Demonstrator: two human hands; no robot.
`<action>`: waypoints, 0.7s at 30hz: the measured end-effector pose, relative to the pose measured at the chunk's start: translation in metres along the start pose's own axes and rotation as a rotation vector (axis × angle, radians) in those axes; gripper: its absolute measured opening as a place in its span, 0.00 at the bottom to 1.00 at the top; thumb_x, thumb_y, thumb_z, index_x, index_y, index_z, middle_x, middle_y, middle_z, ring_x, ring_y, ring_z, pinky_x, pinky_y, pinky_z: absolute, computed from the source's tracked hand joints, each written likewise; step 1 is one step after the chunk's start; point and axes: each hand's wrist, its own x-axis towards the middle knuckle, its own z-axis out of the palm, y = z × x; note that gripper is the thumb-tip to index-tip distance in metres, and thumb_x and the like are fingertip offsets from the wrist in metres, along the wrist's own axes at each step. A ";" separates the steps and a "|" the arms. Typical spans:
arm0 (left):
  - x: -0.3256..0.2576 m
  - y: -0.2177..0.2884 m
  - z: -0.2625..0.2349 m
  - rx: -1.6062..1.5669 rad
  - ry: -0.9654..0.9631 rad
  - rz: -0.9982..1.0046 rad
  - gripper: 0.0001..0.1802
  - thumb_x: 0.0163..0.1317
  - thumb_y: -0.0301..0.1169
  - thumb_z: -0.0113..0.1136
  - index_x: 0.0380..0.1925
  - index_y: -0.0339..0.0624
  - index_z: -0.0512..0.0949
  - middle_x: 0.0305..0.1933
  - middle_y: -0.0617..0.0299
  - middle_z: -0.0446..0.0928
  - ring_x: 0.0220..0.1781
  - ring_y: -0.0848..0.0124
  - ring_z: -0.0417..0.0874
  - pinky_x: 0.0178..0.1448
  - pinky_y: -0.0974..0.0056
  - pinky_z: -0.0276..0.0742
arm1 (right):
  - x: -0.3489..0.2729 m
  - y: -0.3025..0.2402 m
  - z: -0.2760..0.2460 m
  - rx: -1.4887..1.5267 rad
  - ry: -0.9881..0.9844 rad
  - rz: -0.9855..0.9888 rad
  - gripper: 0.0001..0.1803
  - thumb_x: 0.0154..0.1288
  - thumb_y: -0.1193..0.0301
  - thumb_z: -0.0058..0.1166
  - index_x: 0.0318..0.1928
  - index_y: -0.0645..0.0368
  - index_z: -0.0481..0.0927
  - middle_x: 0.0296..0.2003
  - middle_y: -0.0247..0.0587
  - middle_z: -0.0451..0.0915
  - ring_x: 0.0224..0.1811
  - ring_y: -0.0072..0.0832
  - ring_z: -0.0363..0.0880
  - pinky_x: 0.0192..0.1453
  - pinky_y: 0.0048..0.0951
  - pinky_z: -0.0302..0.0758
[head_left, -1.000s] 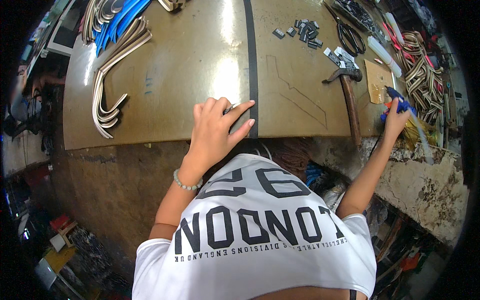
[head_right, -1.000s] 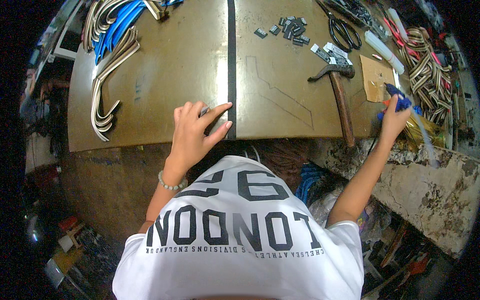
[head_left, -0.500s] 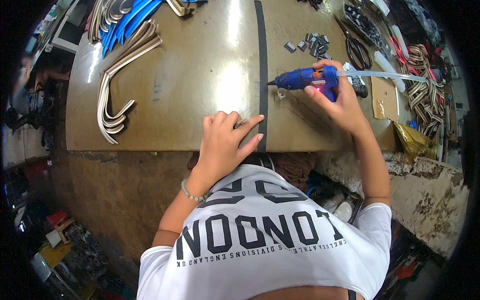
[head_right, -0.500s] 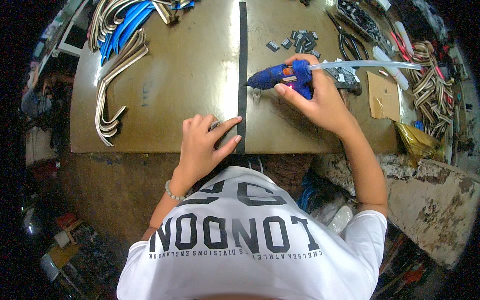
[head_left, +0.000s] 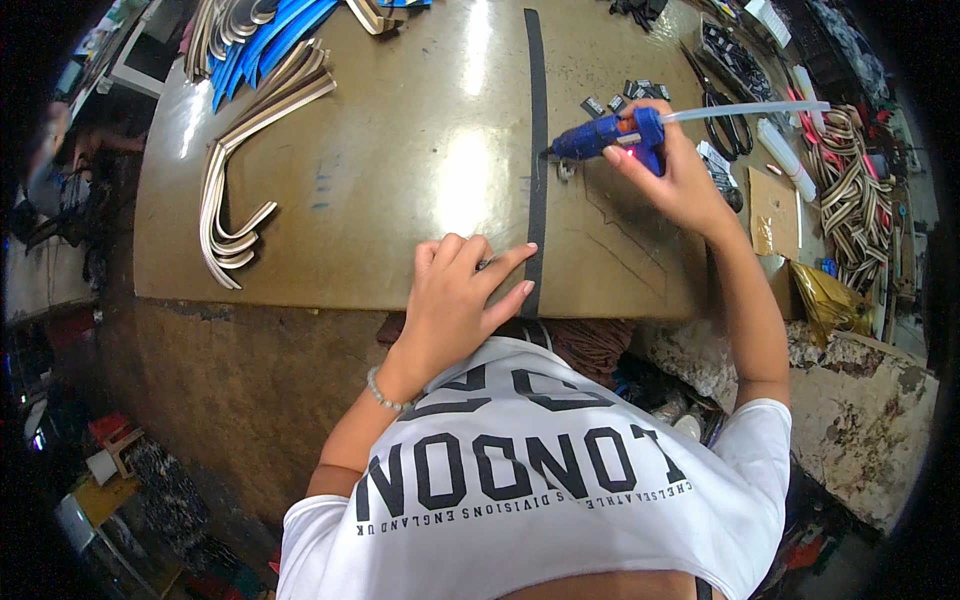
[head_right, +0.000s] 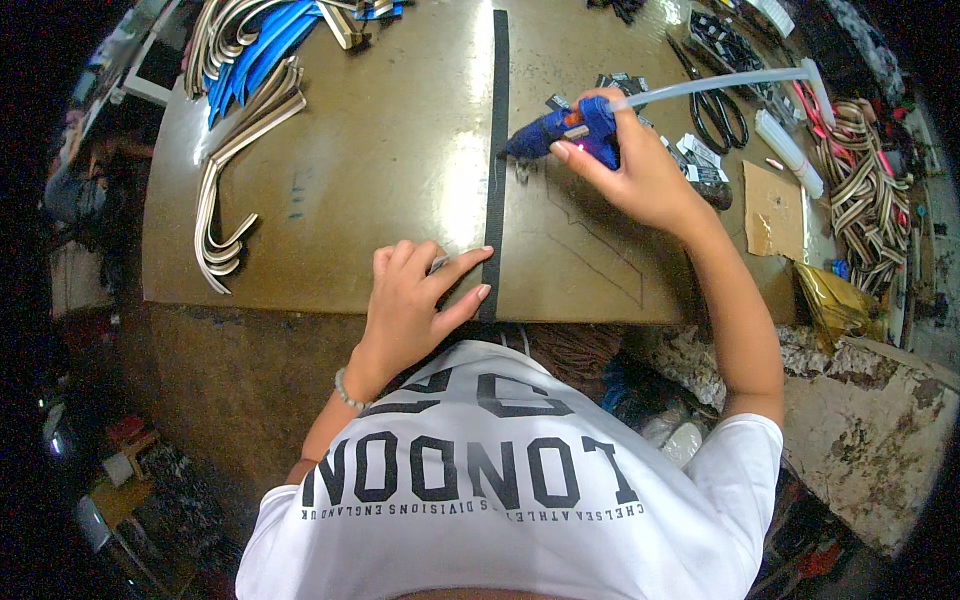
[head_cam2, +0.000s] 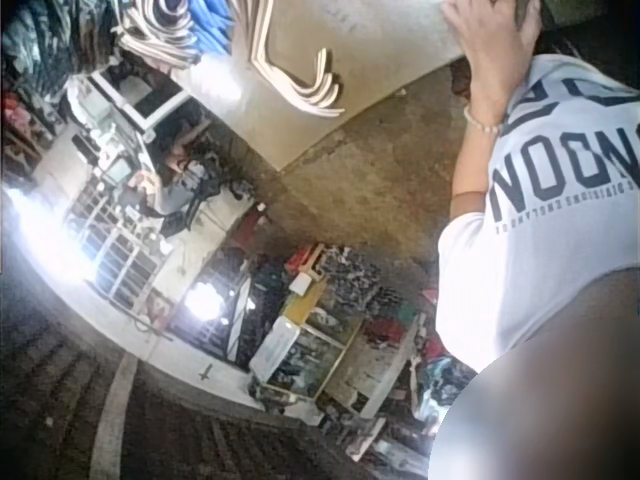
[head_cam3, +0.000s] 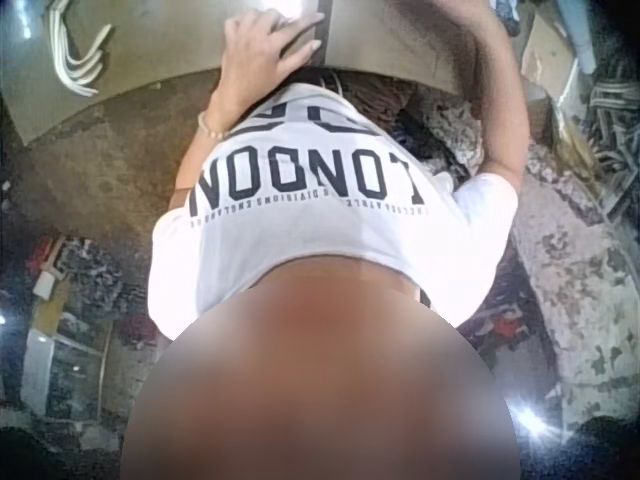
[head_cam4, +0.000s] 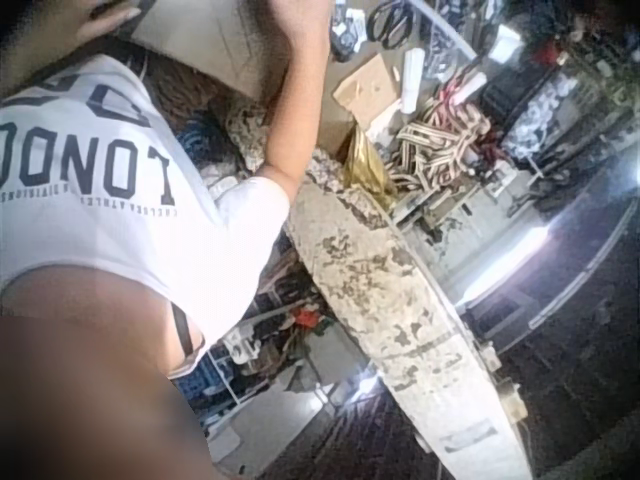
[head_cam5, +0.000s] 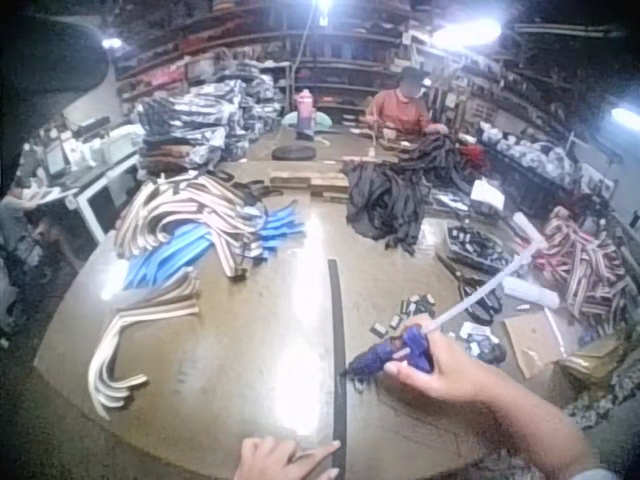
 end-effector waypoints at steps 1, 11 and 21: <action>0.000 0.000 0.000 -0.001 0.003 -0.003 0.22 0.58 0.43 0.67 0.54 0.58 0.82 0.33 0.64 0.68 0.40 0.64 0.68 0.49 0.59 0.61 | 0.002 0.000 0.000 -0.034 0.009 -0.005 0.27 0.65 0.62 0.64 0.57 0.57 0.67 0.43 0.50 0.81 0.44 0.40 0.84 0.51 0.35 0.77; -0.004 -0.021 -0.030 -0.435 0.126 -0.361 0.18 0.65 0.40 0.64 0.50 0.45 0.84 0.29 0.58 0.76 0.32 0.69 0.74 0.41 0.63 0.69 | -0.085 0.038 -0.064 -0.236 0.817 0.239 0.18 0.68 0.66 0.60 0.52 0.65 0.77 0.43 0.43 0.82 0.45 0.29 0.80 0.54 0.33 0.74; -0.006 -0.227 -0.159 0.670 0.458 -0.797 0.26 0.64 0.49 0.61 0.46 0.35 0.84 0.43 0.36 0.80 0.48 0.46 0.80 0.56 0.49 0.74 | -0.216 0.120 -0.104 -0.559 0.375 1.162 0.46 0.65 0.33 0.46 0.48 0.73 0.79 0.33 0.57 0.82 0.36 0.47 0.81 0.40 0.36 0.75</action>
